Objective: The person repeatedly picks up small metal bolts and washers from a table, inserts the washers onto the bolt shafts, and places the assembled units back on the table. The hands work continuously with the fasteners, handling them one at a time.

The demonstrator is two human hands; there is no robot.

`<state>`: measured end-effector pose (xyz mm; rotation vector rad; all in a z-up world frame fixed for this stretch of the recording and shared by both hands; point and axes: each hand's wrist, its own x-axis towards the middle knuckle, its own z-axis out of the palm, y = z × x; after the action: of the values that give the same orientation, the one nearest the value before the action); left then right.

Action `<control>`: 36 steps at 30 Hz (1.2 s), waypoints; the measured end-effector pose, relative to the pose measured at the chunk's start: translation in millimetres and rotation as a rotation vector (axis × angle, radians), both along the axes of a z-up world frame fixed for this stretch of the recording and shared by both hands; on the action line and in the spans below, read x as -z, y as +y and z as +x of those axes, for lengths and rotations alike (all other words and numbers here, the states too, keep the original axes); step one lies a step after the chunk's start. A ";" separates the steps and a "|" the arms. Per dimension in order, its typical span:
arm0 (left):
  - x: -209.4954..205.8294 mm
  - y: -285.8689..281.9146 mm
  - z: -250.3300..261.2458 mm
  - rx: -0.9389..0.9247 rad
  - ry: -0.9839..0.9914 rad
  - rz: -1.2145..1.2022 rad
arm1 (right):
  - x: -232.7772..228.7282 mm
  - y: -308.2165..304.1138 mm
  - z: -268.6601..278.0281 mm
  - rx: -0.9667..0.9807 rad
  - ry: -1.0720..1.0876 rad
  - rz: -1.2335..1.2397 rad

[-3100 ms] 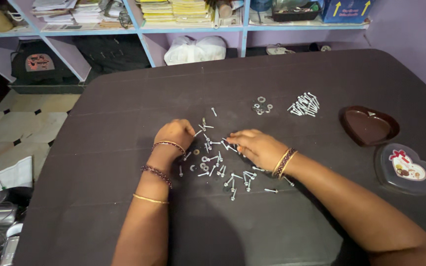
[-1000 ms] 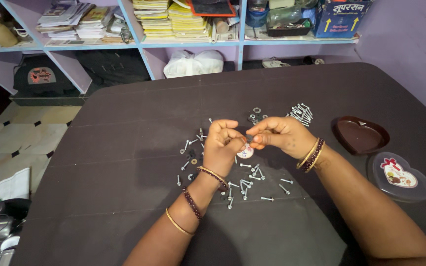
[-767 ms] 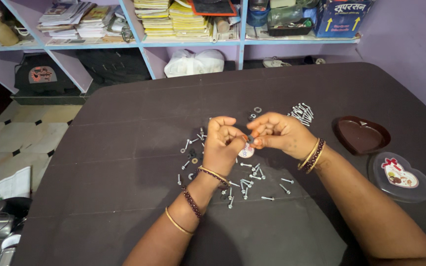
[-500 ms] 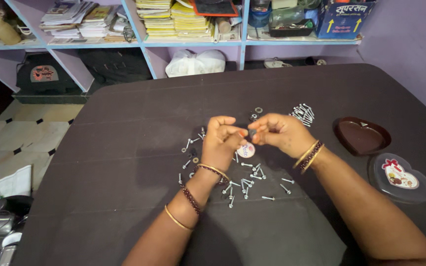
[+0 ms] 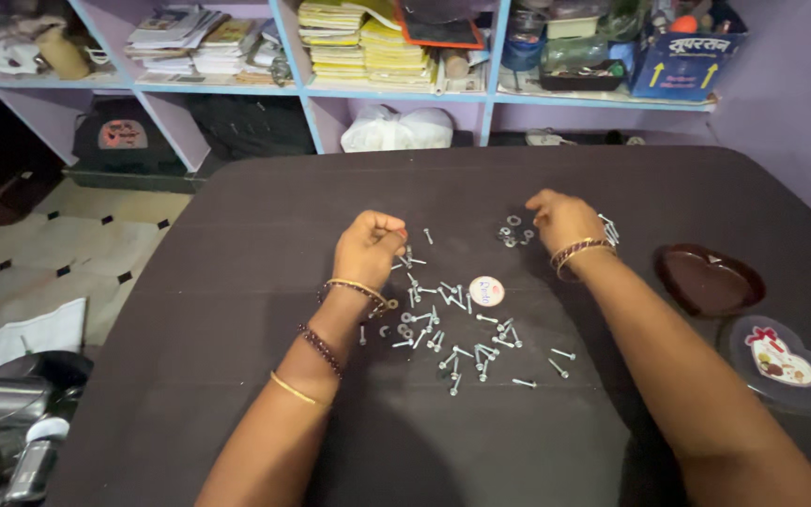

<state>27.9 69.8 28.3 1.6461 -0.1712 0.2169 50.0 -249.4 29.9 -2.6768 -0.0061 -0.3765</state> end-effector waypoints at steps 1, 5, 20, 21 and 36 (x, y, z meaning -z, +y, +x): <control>4.2 5.2 -4.7 -0.016 0.020 0.005 | -0.8 0.1 6.5 -0.007 0.014 -0.018; 24.8 18.8 -18.7 -0.038 0.065 -0.003 | 1.1 1.5 15.7 0.001 0.074 -0.103; 59.6 51.4 -14.0 0.048 -0.025 0.380 | -18.8 17.1 -57.7 -0.146 0.033 -0.145; 55.4 52.3 -16.9 0.035 -0.086 0.570 | -22.1 19.4 -63.7 -0.096 0.103 -0.115; 51.0 62.0 -24.5 -0.252 -0.060 0.699 | -2.0 23.2 -74.9 -0.275 -0.138 -0.131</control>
<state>3.4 131.9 -22.7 2.3601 -0.0859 0.4329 -24.9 -226.3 31.9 -2.7210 -0.4504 -0.4845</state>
